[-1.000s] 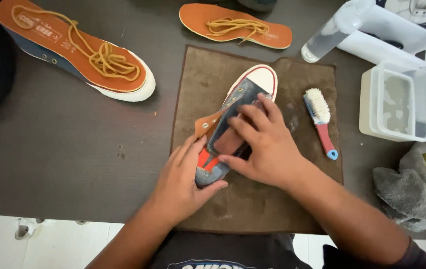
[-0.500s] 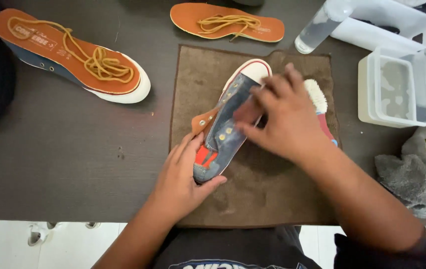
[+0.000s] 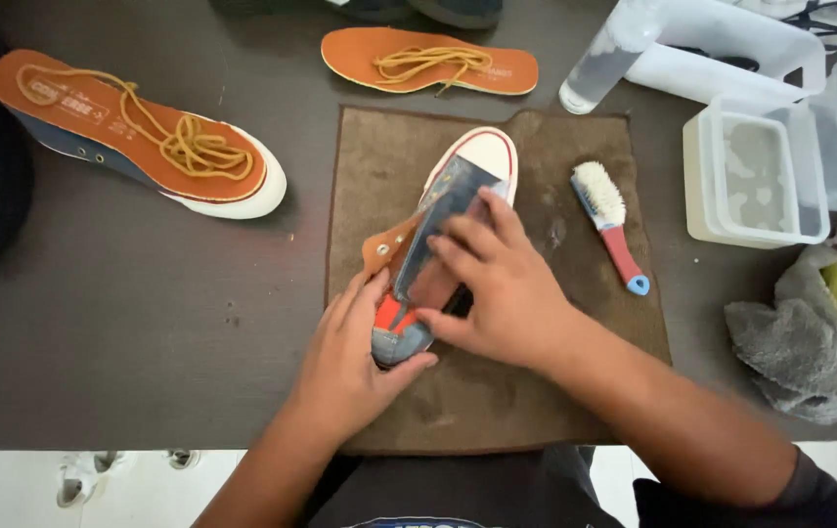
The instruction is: The person scrubs a blue canvas sneaker with a small brush, wipes it with a yellow cloth, and repeatedly scrubs the eyelet area. The person handles the sneaker, brush, and cloth throughout the clip.
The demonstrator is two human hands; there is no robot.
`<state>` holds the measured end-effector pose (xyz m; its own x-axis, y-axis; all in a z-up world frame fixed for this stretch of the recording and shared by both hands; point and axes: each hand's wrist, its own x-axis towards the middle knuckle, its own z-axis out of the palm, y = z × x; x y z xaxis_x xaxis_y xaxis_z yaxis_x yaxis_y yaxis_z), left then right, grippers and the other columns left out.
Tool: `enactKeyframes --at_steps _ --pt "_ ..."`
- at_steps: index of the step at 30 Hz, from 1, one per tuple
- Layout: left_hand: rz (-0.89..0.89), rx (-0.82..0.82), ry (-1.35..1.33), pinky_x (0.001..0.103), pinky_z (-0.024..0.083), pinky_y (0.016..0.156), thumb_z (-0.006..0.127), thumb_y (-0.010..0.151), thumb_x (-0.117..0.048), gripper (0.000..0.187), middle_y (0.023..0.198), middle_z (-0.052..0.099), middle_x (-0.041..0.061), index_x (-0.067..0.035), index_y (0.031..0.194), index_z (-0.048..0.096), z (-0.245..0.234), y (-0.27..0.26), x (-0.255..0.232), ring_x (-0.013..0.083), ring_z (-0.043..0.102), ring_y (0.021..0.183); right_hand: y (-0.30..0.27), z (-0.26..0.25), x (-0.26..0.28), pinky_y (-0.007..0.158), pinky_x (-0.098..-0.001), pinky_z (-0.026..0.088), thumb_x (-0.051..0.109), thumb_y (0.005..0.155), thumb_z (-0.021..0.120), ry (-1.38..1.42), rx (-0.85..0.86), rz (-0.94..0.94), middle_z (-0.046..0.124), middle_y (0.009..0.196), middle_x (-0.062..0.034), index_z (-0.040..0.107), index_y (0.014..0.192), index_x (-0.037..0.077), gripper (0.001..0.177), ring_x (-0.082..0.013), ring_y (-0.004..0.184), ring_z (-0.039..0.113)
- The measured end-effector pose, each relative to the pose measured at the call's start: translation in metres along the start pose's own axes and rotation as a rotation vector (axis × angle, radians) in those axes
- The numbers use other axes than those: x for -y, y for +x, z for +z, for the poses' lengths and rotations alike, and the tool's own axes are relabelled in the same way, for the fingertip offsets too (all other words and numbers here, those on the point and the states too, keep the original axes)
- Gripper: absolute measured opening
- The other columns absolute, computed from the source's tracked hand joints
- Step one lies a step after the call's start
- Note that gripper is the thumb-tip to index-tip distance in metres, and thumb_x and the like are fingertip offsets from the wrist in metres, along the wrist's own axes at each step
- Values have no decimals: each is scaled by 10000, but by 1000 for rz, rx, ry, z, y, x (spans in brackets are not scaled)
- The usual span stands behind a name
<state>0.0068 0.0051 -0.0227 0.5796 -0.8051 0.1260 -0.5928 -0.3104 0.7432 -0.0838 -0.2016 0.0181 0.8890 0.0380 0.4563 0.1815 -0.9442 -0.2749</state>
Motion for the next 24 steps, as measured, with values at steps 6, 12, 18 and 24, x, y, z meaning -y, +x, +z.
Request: enactKeyframes --at_steps 6,12,18,24 --pt "24 -6 -6 473 430 1086 923 713 -408 976 1499 513 194 8 1462 455 -2 2 -2 373 542 1323 4 -19 -55 1192 -550 347 561 699 898 -308 -23 143 663 1228 -146 744 1232 18 777 -489 1254 476" --pt "66 -30 -52 450 437 1082 946 688 -356 978 1433 556 188 5 1455 458 -3 4 -4 372 564 1298 1 -16 -17 1162 -519 324 580 682 890 70 111 23 692 1201 -107 742 1170 75 718 -307 1160 629" --pt "3 -5 -51 472 339 1177 926 712 -360 1012 1552 498 142 -33 1517 408 1 4 1 345 416 1460 15 -13 -49 1125 -623 371 580 727 854 -348 -71 110 690 1170 -177 758 1169 6 731 -550 1228 477" --pt "32 -8 -80 452 408 1108 939 692 -330 993 1508 518 163 -31 1492 433 -4 7 -5 344 532 1345 -2 -29 -50 1087 -550 384 551 692 898 -89 20 11 683 1198 -96 707 1134 106 655 -397 1167 575"
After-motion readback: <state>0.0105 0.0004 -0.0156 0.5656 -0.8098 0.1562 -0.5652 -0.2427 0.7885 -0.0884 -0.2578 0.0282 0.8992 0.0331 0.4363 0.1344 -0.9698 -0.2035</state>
